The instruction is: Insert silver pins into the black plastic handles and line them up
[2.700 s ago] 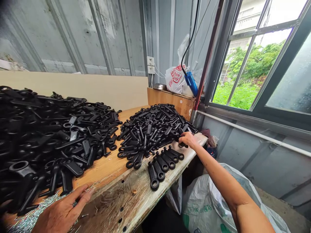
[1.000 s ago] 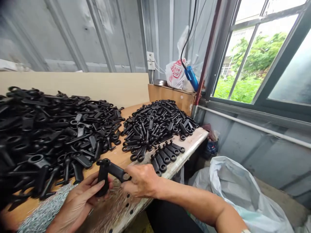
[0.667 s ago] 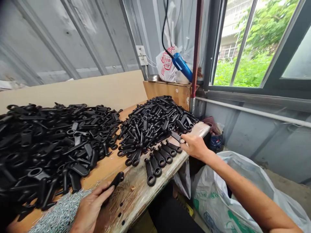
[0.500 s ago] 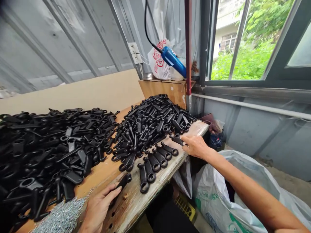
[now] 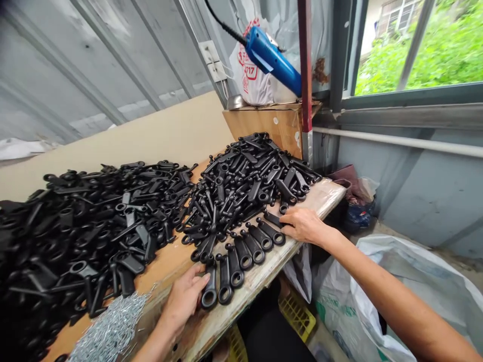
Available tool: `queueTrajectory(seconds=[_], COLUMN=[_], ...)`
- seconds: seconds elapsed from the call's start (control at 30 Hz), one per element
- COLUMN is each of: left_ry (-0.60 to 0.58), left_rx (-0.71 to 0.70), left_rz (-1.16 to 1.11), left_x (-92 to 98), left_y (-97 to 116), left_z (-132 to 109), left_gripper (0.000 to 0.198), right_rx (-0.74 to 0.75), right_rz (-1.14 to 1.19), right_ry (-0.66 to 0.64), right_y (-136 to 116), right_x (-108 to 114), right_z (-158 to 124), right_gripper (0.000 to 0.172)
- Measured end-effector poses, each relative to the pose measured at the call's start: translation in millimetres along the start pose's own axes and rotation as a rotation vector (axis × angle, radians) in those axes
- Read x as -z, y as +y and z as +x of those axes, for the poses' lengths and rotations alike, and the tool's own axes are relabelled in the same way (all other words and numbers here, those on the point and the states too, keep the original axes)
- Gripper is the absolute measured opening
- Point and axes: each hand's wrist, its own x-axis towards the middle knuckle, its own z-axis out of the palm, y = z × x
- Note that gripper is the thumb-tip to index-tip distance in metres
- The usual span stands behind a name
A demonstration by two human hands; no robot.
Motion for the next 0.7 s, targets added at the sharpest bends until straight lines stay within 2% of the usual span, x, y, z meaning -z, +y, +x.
queueTrajectory(seconds=[0.1, 0.17, 0.23, 0.33, 0.53, 0.63, 0.7], left_ry=[-0.067, -0.065, -0.036, 0.002, 0.039, 0.157, 0.241], left_rx=[0.012, -0.01, -0.038, -0.007, 0.043, 0.044, 0.005], left_rz=[-0.051, 0.01, 0.151, 0.346, 0.404, 0.412, 0.191], left_x=[-7.2, -8.4, -7.7, -7.7, -12.7, 0.4, 17.5], left_y=[3, 5, 10, 16, 18, 21, 24], left_z=[2, -1, -5, -12, -16, -27, -47], left_gripper=[0.036, 0.034, 0.034, 0.042, 0.055, 0.056, 0.058], right_rx=[0.053, 0.055, 0.017, -0.06, -0.178, -0.268, -0.328], right_rz=[0.114, 0.186, 0.261, 0.389, 0.598, 0.686, 0.723], right_ry=[0.062, 0.123, 0.178, 0.228, 0.353, 0.413, 0.424], right_y=[9, 14, 17, 20, 22, 25, 26], right_x=[-7, -13, -18, -22, -22, -20, -20], right_z=[-1, -1, -1, -1, -4, -6, -6], right_gripper=[0.026, 0.028, 0.027, 0.026, 0.026, 0.025, 0.025])
